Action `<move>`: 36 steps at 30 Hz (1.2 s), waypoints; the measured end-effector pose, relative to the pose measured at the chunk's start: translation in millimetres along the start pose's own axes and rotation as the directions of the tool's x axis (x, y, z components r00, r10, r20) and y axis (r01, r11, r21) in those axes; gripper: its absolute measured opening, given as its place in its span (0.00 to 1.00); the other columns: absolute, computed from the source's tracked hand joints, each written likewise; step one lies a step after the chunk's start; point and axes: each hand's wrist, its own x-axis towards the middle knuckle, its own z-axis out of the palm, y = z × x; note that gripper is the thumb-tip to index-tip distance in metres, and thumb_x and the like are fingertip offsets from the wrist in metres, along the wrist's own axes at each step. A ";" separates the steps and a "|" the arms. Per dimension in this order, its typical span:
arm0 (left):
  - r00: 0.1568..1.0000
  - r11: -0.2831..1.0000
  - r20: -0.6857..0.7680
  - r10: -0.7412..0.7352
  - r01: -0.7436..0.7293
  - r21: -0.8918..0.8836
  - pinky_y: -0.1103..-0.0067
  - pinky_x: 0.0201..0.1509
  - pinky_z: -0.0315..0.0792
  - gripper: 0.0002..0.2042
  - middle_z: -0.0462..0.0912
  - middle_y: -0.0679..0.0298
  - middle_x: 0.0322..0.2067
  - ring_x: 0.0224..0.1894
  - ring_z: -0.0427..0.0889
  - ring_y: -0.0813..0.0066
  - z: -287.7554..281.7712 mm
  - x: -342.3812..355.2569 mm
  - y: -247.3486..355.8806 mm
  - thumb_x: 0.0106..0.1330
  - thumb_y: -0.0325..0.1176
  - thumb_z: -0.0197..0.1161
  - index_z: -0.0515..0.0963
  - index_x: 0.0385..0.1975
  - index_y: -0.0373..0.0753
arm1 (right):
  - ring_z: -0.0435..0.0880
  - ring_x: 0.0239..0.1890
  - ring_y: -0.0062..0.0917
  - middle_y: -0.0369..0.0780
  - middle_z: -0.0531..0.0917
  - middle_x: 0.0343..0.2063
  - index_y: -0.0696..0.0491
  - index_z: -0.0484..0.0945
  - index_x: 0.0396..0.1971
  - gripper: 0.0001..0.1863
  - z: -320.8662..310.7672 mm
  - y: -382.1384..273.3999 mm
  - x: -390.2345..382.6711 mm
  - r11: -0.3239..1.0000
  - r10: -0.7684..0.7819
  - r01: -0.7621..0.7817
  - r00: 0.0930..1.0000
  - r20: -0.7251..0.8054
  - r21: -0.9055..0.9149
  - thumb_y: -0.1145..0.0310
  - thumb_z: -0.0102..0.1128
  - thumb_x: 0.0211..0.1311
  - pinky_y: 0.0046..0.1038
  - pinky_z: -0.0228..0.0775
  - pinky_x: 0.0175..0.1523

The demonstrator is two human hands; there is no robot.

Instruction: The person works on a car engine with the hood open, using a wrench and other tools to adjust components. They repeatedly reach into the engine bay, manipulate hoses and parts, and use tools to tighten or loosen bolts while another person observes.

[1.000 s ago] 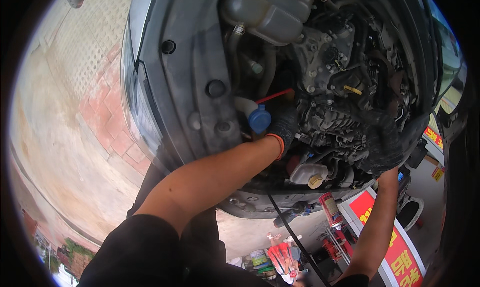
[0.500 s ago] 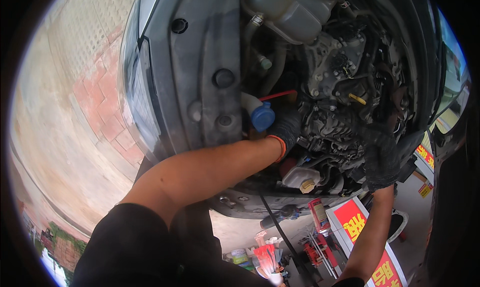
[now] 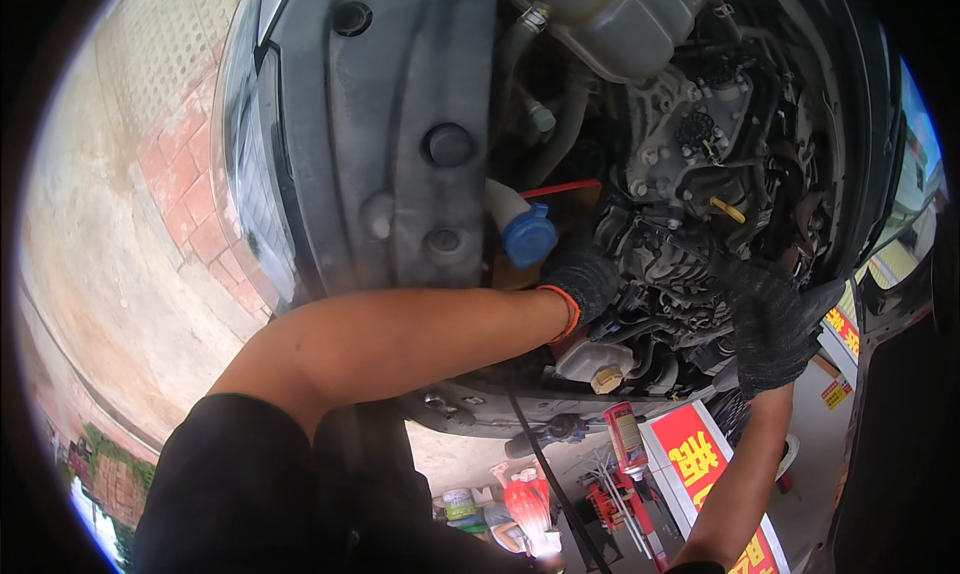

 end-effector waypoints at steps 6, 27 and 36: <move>0.960 0.803 -0.042 -0.276 0.206 -0.559 0.67 0.52 0.73 0.21 0.82 0.51 0.42 0.47 0.81 0.51 -16.5 -10.6 1.8 0.57 0.35 0.70 0.74 0.49 0.37 | 0.82 0.47 0.30 0.43 0.85 0.42 0.55 0.80 0.52 0.15 7.5 -24.2 1.0 0.895 0.424 -0.409 0.904 -0.053 0.176 0.71 0.59 0.66 0.26 0.70 0.56; 0.949 0.896 0.247 0.197 -0.276 0.347 0.67 0.54 0.73 0.19 0.82 0.46 0.45 0.50 0.81 0.48 -14.3 -4.1 2.3 0.63 0.36 0.59 0.73 0.49 0.29 | 0.82 0.49 0.29 0.43 0.82 0.46 0.55 0.80 0.52 0.19 -16.1 -16.1 9.4 0.951 0.005 0.041 0.989 0.147 -0.307 0.83 0.55 0.62 0.28 0.72 0.54; 0.967 0.999 0.256 -0.004 -0.008 0.047 0.67 0.56 0.72 0.25 0.80 0.47 0.48 0.53 0.79 0.49 -32.4 -6.0 10.3 0.61 0.39 0.62 0.67 0.55 0.33 | 0.82 0.46 0.25 0.39 0.83 0.46 0.54 0.78 0.56 0.19 -9.5 -22.6 30.2 0.948 0.306 -0.312 0.948 0.088 0.068 0.75 0.56 0.66 0.26 0.72 0.51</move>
